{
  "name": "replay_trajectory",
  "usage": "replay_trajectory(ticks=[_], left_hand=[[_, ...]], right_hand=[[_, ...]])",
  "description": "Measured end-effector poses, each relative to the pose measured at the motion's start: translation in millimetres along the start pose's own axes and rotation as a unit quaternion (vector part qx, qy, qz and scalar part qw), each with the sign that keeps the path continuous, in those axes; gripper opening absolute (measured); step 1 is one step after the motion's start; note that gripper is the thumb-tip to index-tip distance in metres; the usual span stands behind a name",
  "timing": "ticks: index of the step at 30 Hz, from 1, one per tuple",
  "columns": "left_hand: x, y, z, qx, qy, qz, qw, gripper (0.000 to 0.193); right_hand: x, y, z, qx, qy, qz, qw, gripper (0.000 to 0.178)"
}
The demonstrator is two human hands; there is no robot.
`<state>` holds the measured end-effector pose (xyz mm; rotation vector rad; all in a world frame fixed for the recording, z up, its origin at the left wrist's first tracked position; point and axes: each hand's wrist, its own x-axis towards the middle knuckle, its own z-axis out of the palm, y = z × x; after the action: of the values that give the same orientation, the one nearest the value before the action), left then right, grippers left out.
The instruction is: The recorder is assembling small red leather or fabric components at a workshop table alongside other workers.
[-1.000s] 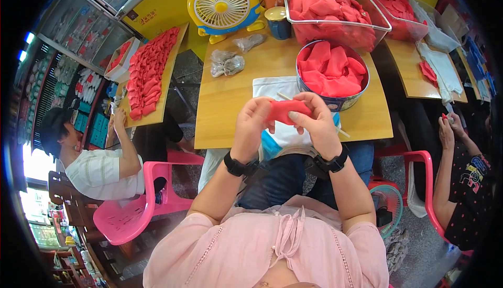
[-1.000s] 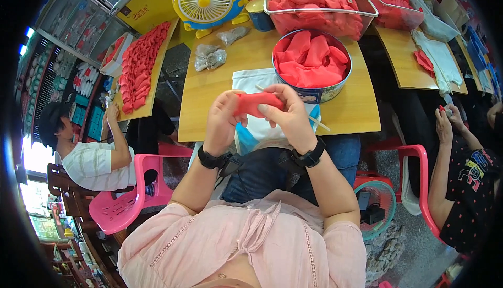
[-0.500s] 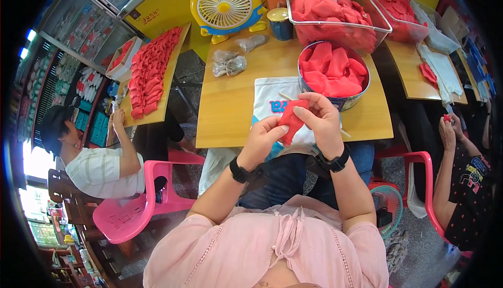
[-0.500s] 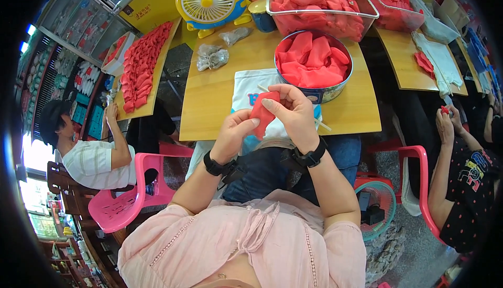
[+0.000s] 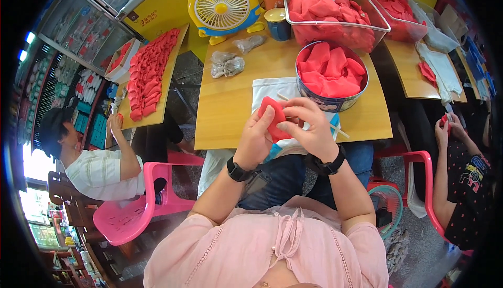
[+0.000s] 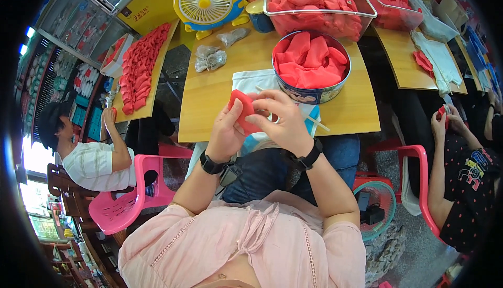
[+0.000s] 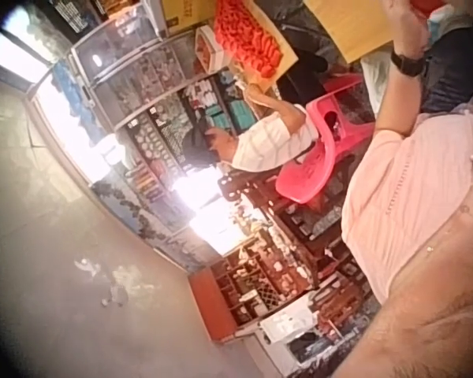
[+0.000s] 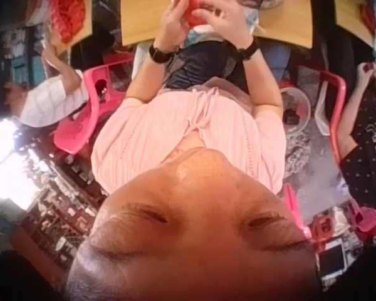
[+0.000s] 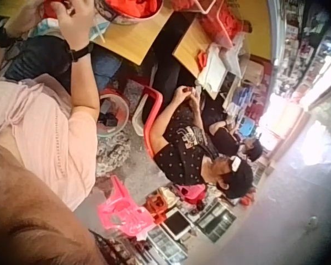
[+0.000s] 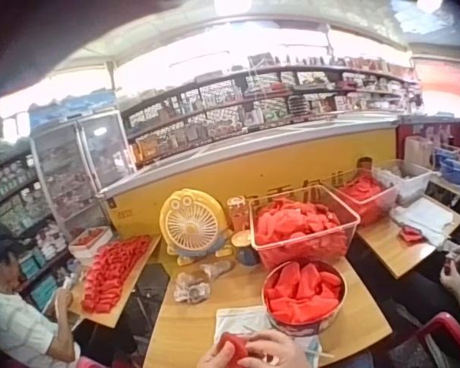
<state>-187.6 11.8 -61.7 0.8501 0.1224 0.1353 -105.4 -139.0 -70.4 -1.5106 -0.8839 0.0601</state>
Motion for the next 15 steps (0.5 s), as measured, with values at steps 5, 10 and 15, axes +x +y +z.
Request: replay_trajectory(ticks=[5, 10, 15], left_hand=[[7.7, -2.6, 3.6, -0.014, -0.005, 0.026, 1.000, 0.034], [3.3, -12.6, 7.1, 0.071, 0.045, 0.113, 0.990, 0.035], [6.3, -4.2, 24.7, 0.079, 0.034, 0.106, 0.991, 0.040]], right_hand=[[0.9, 4.5, 11.4, -0.045, -0.011, -0.096, 0.994, 0.028], [0.6, 15.1, 10.0, 0.082, -0.054, -0.077, 0.992, 0.027], [-2.6, 7.2, 9.5, 0.101, -0.003, -0.022, 0.995, 0.031]])
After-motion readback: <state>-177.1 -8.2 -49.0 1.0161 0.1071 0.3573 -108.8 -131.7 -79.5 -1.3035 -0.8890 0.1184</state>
